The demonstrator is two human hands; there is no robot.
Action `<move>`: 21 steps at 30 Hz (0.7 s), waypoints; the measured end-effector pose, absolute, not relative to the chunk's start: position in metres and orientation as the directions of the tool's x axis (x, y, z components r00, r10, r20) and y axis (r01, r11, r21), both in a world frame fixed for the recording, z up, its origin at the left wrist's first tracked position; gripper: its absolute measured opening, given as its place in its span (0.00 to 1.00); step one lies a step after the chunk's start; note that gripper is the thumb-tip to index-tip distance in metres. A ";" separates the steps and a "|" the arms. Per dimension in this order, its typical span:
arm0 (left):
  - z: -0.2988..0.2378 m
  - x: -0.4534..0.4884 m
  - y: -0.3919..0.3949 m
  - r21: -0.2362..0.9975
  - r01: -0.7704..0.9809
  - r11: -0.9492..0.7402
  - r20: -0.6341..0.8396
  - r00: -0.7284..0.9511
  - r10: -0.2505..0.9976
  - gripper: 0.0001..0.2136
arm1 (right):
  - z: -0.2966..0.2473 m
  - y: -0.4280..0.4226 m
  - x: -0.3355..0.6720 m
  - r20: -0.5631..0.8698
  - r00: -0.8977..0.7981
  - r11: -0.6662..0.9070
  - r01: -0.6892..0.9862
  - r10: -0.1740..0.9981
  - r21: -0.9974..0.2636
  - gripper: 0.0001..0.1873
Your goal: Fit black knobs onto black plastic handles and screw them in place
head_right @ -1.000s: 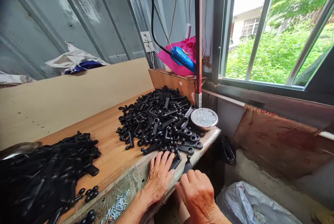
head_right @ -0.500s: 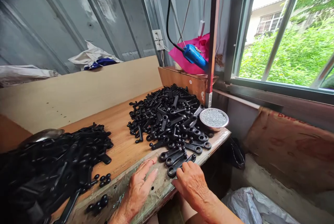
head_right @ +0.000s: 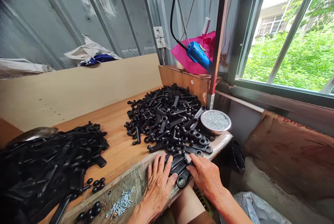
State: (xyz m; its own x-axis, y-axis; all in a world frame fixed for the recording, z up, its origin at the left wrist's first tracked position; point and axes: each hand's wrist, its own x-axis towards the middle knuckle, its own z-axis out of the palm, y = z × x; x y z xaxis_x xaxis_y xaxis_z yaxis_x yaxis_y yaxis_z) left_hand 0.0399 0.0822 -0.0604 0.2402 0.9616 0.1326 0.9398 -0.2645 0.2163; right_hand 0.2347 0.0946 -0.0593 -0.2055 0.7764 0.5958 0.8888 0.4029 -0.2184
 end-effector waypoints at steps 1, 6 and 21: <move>-0.061 0.042 0.084 0.225 0.940 -0.256 0.122 0.233 0.965 0.23 | -0.059 0.096 0.235 0.562 -0.218 0.398 0.891 0.798 -0.220 0.11; -0.056 0.047 0.089 0.230 0.948 -0.218 0.082 0.205 0.975 0.21 | -0.069 0.101 0.230 0.591 -0.246 0.413 0.895 0.768 -0.165 0.10; -0.053 0.050 0.103 0.197 0.959 -0.203 0.159 0.173 0.972 0.21 | -0.072 0.118 0.212 0.773 -0.223 0.336 0.942 0.594 0.014 0.15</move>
